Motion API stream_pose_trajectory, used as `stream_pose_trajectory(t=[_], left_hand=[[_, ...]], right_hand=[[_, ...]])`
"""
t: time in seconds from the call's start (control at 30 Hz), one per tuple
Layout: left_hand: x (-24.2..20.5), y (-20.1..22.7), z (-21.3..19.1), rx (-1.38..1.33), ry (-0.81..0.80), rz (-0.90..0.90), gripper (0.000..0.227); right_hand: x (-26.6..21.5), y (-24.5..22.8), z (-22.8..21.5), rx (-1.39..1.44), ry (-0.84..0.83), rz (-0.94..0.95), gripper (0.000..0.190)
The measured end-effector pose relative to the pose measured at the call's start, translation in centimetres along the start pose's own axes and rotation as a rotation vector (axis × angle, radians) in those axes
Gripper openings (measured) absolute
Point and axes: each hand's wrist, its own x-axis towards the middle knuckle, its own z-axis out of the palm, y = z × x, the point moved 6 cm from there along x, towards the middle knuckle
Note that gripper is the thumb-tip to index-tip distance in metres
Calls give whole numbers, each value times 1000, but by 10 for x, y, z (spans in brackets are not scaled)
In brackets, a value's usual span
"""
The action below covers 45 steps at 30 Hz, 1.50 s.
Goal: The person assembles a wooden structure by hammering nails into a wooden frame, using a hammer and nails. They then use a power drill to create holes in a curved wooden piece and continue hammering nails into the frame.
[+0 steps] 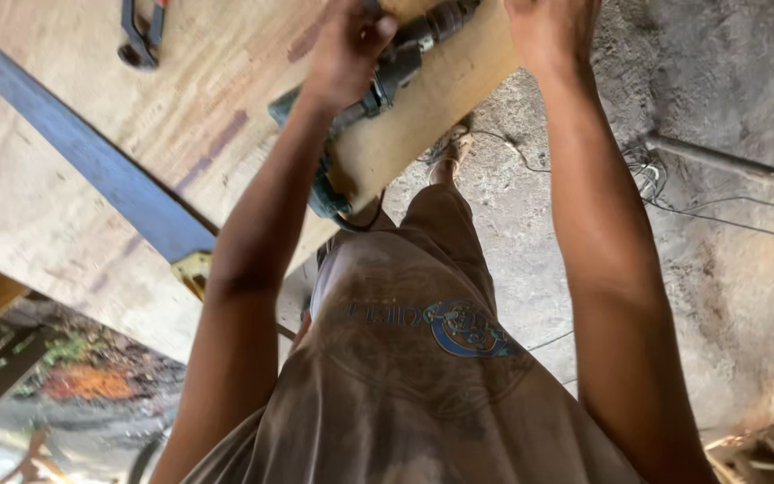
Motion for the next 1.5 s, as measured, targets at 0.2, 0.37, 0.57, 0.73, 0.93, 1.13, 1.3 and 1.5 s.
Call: stream_pose_trajectory(t=[0.2, 0.37, 0.57, 0.73, 0.93, 1.13, 1.3, 1.5], left_hand=[[-26, 17, 40, 257, 54, -24, 13], [-34, 33, 57, 235, 12, -23, 17], [-15, 33, 55, -11, 112, 133, 11], [-14, 25, 82, -180, 69, 66, 19], [-6, 38, 128, 72, -74, 236, 24], [6, 32, 137, -73, -113, 234, 18], [8, 40, 131, 132, -92, 288, 15], [7, 53, 132, 187, -93, 442, 18]], right_hand=[[-54, 43, 4, 107, -351, 284, 52], [-57, 59, -20, 323, -320, 167, 49], [-124, 101, -51, 618, -466, 520, 48], [-154, 114, -77, 615, -516, 703, 36], [-165, 91, -95, 736, -440, 577, 36], [-150, 78, -102, 441, -413, 311, 44], [-126, 85, -107, 423, -403, 449, 54], [-69, 77, -159, 360, -179, 102, 35]])
